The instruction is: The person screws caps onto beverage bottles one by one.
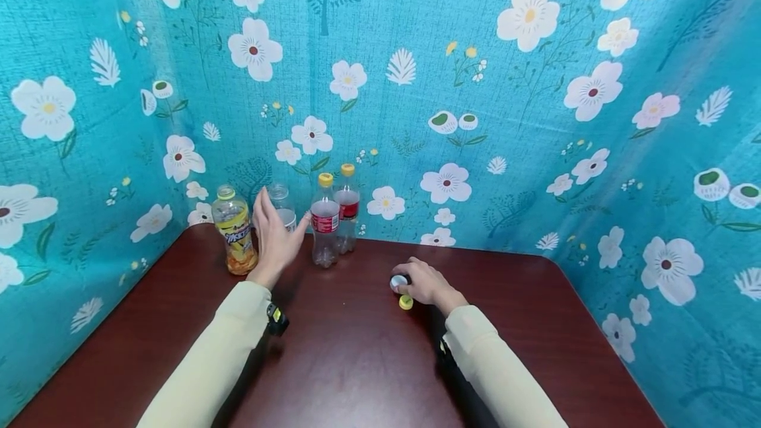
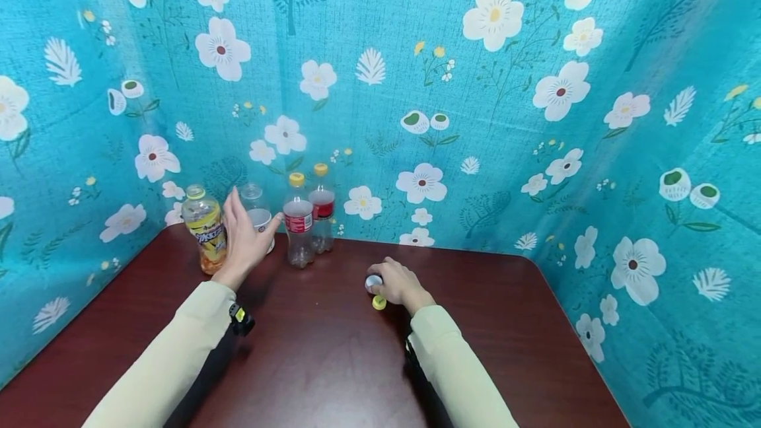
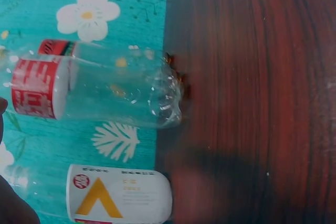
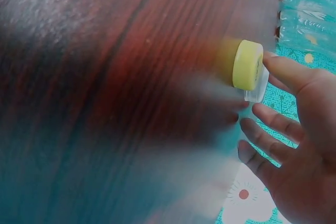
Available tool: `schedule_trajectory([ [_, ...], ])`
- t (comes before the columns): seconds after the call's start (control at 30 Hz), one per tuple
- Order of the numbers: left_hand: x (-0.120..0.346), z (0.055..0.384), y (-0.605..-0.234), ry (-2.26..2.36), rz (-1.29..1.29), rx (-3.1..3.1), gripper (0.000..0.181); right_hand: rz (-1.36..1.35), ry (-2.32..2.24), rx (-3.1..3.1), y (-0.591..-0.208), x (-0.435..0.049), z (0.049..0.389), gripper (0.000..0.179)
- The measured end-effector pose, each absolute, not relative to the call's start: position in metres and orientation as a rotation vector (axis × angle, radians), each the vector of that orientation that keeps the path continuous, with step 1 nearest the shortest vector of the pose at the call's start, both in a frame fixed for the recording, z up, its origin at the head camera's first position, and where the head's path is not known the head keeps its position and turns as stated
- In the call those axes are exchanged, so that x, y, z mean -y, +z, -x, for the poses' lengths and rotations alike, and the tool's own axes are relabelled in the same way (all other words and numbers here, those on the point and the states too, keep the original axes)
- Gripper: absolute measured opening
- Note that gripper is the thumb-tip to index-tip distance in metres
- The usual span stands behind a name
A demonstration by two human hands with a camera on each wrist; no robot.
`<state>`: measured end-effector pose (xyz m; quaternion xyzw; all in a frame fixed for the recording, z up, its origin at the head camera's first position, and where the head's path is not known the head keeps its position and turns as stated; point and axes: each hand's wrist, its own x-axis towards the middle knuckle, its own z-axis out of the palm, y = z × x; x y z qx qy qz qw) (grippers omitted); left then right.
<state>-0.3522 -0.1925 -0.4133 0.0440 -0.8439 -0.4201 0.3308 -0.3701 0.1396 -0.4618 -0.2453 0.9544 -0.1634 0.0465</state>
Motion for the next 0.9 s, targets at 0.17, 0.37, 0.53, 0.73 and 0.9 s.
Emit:
schedule_trajectory([
  [0.17, 0.199, 0.366, -0.420, -1.159, -0.183, 2.221, 0.106, 0.774, -0.529, -2.911, -0.462, -0.139, 0.370, 0.024],
  [0.37, 0.204, 0.379, -0.425, -1.292, -0.272, 2.216, 0.104, 0.746, -0.537, -2.903, -0.463, -0.142, 0.371, 0.014],
  [0.53, 0.207, 0.388, -0.427, -1.378, -0.327, 2.195, 0.101, 0.728, -0.563, -2.891, -0.465, -0.147, 0.372, 0.015],
  [0.73, 0.211, 0.396, -0.427, -1.392, -0.364, 2.216, 0.096, 0.832, -0.644, -2.866, -0.464, -0.153, 0.372, 0.018],
  [0.9, 0.212, 0.399, -0.427, -1.371, -0.361, 2.243, 0.084, 0.854, -0.679, -2.858, -0.462, -0.157, 0.371, 0.018],
])
